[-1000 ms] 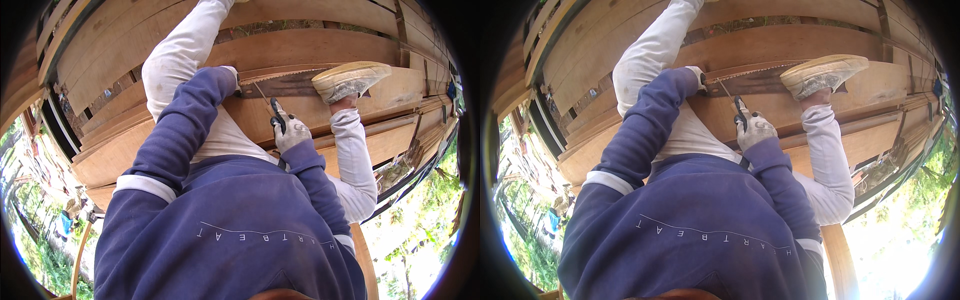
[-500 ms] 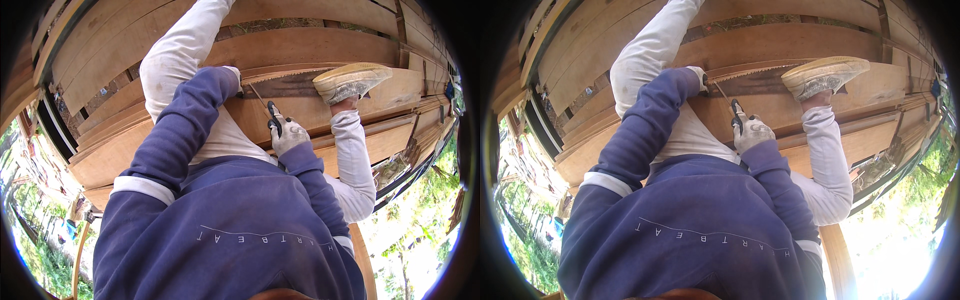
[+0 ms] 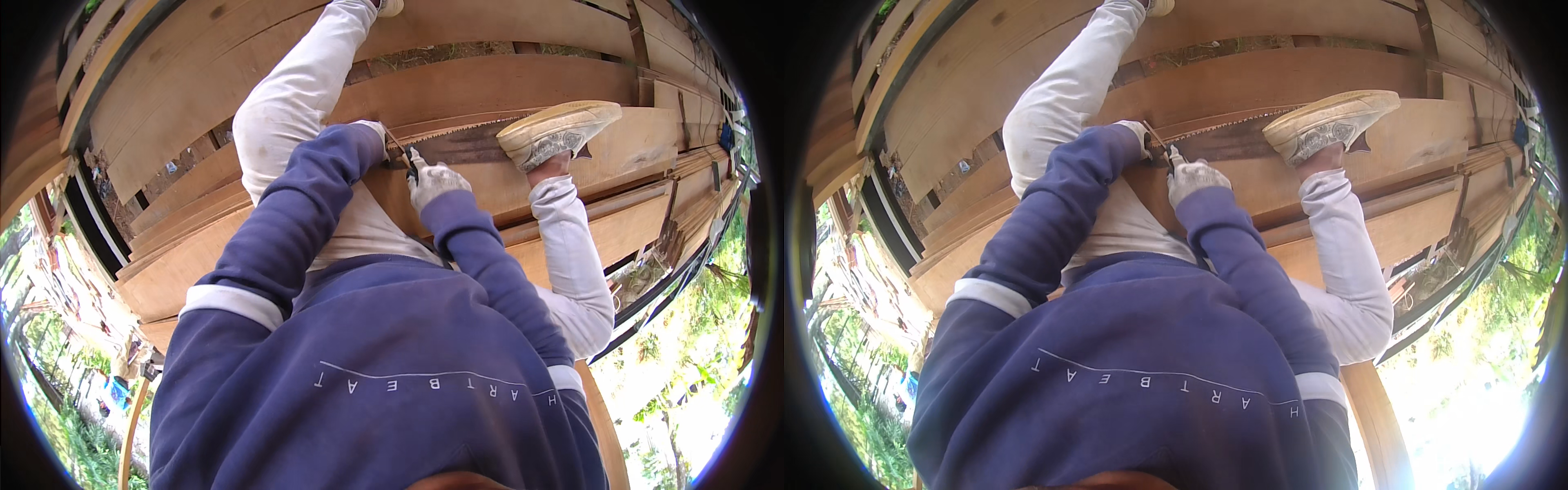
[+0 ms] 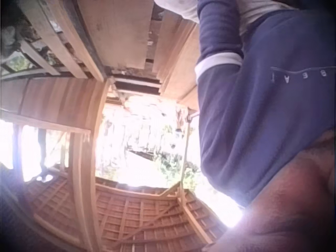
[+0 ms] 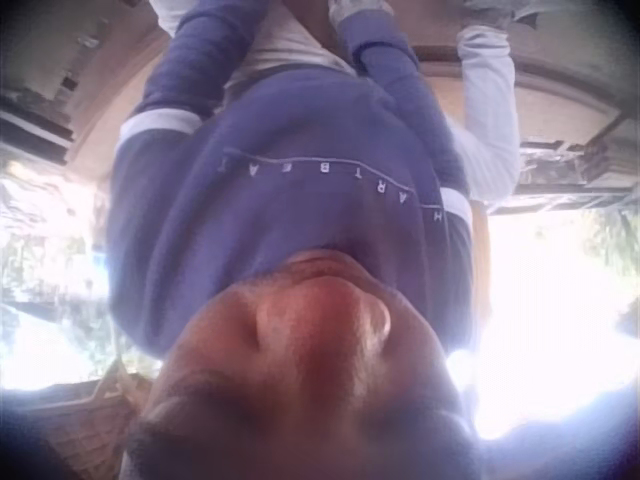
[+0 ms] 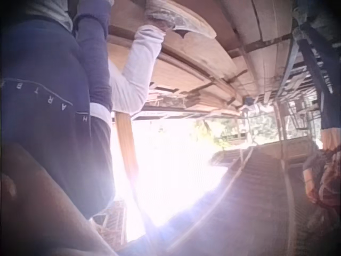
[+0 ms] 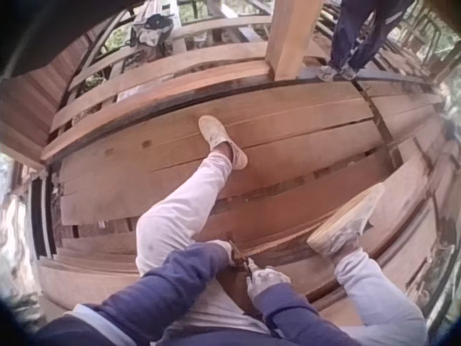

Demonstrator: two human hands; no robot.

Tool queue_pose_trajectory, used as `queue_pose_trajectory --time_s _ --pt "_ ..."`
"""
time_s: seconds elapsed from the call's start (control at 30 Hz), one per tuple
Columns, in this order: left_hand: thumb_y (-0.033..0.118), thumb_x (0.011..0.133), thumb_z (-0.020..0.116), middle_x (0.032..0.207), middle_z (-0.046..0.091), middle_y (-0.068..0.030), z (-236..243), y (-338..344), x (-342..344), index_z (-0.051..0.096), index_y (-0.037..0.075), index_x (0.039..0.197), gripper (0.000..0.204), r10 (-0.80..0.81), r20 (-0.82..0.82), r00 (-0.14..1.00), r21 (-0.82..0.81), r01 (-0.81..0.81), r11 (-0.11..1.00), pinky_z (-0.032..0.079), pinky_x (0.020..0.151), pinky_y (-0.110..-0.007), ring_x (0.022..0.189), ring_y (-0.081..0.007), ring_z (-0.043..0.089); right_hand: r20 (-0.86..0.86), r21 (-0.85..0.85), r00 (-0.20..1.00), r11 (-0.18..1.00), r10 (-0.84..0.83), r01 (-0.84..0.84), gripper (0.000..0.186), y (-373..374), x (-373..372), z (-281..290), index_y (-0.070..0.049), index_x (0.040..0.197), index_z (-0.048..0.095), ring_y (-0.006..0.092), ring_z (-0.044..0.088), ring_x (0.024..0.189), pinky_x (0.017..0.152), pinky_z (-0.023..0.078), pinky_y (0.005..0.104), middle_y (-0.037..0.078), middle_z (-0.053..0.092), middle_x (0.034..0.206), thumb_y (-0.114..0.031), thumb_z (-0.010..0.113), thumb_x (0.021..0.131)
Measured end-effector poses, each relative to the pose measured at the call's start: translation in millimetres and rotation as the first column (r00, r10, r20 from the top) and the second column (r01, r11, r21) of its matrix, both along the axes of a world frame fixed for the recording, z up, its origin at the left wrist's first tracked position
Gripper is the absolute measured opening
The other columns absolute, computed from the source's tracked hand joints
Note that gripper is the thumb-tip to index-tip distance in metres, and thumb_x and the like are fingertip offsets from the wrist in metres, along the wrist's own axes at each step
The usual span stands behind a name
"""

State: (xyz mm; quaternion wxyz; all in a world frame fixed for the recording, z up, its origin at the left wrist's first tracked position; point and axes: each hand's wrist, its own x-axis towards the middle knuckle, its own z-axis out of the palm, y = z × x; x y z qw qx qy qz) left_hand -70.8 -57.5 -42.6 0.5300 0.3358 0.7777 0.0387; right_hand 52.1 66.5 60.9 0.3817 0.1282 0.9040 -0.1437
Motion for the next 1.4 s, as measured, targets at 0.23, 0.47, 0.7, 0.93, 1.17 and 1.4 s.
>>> queue_pose_trajectory --time_s 0.23,0.47,0.7,0.93,1.17,1.4 --pt "0.035 0.075 0.074 0.099 0.071 -0.0133 -20 -6 3 0.074 0.013 0.099 0.032 0.058 -0.032 0.998 -0.039 -0.060 0.997 0.053 0.081 -0.040 0.093 -0.0323 0.067 -0.165 -0.056 0.978 0.991 -0.131 0.123 0.040 23 17 47 -0.018 0.131 0.055 0.0369 0.065 0.089 0.082 0.051 0.0468 0.021 0.066 0.095 -0.033 0.052 0.094" --pt "0.037 0.076 0.074 0.100 0.070 -0.0153 -15 1 -2 0.073 0.013 0.101 0.035 0.005 -0.038 0.999 -0.074 -0.008 0.997 0.052 0.082 -0.040 0.095 -0.0337 0.067 0.005 0.021 1.000 1.000 -0.020 0.020 0.040 19 38 50 -0.017 0.132 0.053 0.0326 0.067 0.088 0.080 0.053 0.0435 0.018 0.065 0.097 -0.033 0.047 0.097" --pt "0.034 0.076 0.072 0.099 0.070 -0.0160 0 1 0 0.073 0.011 0.101 0.034 0.043 -0.005 0.999 -0.068 -0.043 0.997 0.053 0.083 -0.040 0.094 -0.0330 0.067 0.085 0.001 0.996 1.000 0.007 -0.007 0.039 17 27 51 -0.013 0.130 0.056 0.0327 0.067 0.090 0.081 0.053 0.0438 0.019 0.066 0.095 -0.033 0.046 0.097" --pt "0.034 0.075 0.073 0.101 0.071 -0.0135 -11 4 3 0.073 0.013 0.102 0.034 -0.012 -0.032 0.999 -0.057 0.010 0.998 0.053 0.083 -0.039 0.096 -0.0308 0.067 0.022 -0.012 0.999 0.999 0.033 -0.033 0.044 5 -3 16 -0.015 0.136 0.051 0.0343 0.067 0.091 0.082 0.052 0.0451 0.020 0.067 0.096 -0.032 0.048 0.096" --pt "0.035 0.074 0.073 0.099 0.071 -0.0115 -14 3 -8 0.074 0.014 0.100 0.034 -0.007 -0.041 0.999 -0.063 0.004 0.998 0.053 0.080 -0.038 0.092 -0.0309 0.068 -0.239 -0.013 0.968 0.997 -0.075 0.074 0.045 12 -7 35 -0.021 0.138 0.049 0.0364 0.066 0.089 0.083 0.051 0.0468 0.023 0.066 0.092 -0.034 0.050 0.095" --pt "0.039 0.080 0.068 0.117 0.067 -0.0140 -5 7 -2 0.071 0.014 0.112 0.041 -0.063 0.004 0.998 -0.152 0.063 0.986 0.050 0.093 -0.038 0.107 -0.0326 0.064 -0.025 0.045 0.999 0.999 -0.026 0.027 0.043 19 41 48 -0.020 0.135 0.051 0.0335 0.067 0.091 0.083 0.052 0.0446 0.018 0.067 0.095 -0.036 0.050 0.095"
